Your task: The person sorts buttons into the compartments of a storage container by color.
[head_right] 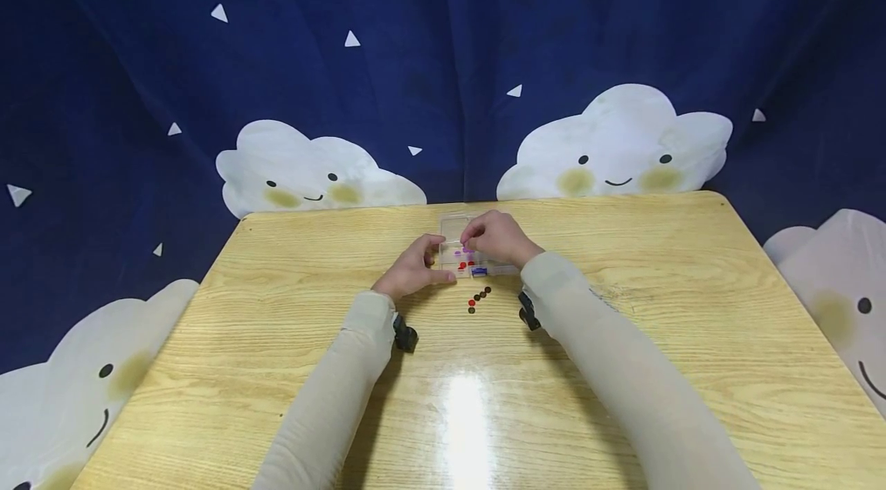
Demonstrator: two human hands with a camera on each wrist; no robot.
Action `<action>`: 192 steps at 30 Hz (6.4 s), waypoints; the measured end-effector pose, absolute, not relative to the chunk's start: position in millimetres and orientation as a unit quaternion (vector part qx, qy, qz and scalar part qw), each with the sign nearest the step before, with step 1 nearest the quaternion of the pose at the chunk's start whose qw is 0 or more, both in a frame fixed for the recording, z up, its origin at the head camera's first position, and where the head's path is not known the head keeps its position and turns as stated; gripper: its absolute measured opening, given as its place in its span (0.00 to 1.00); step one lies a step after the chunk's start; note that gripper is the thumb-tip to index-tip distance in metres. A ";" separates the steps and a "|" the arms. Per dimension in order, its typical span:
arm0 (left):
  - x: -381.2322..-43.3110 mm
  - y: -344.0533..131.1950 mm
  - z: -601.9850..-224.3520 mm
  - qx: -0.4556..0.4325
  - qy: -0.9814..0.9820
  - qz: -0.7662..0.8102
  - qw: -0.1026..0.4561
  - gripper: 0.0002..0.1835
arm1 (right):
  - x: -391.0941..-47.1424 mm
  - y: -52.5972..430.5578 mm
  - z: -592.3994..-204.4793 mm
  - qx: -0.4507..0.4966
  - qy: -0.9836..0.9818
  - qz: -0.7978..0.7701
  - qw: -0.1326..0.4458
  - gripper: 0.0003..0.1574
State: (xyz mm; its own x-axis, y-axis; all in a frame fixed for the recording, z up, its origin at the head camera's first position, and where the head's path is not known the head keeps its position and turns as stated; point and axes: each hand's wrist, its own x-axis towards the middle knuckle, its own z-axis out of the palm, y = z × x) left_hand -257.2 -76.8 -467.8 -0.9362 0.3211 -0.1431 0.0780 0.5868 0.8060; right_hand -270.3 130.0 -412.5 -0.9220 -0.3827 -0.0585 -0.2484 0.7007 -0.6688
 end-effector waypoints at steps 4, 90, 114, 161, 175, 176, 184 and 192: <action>-256.7 -76.9 -467.3 0.112 0.881 0.438 0.139 0.42 | -269.9 129.9 -411.5 -0.167 0.919 -0.344 0.099 0.11; -256.6 -76.6 -467.9 0.108 0.874 0.452 0.142 0.42 | -279.8 136.1 -420.9 -0.163 0.936 -0.303 0.080 0.12; -258.9 -77.4 -466.5 0.117 0.872 0.450 0.150 0.43 | -236.0 132.6 -414.3 -0.260 0.906 -0.319 0.096 0.08; -257.8 -77.1 -466.7 0.113 0.874 0.450 0.141 0.42 | -204.3 138.1 -450.0 -0.355 0.889 -0.280 0.071 0.11; -258.6 -76.2 -465.2 0.111 0.877 0.446 0.141 0.42 | -203.5 134.9 -446.6 -0.328 0.904 -0.257 0.094 0.10; -258.6 -76.1 -465.3 0.111 0.877 0.446 0.140 0.42 | -203.5 134.7 -446.6 -0.327 0.904 -0.258 0.096 0.10; -257.0 -75.9 -466.2 0.113 0.877 0.448 0.136 0.42 | -201.8 133.7 -448.6 -0.320 0.905 -0.265 0.093 0.12; -255.6 -75.8 -464.7 0.113 0.878 0.445 0.134 0.42 | -202.7 134.8 -450.6 -0.315 0.906 -0.264 0.096 0.11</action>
State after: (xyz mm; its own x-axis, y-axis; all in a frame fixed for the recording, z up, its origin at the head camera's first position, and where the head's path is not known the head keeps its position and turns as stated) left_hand -255.6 -75.8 -464.7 -0.9388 0.3172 -0.1343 0.0791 0.5779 0.8122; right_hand -202.7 134.8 -450.6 -0.7825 -0.6226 -0.0075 -0.5213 0.6616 -0.5391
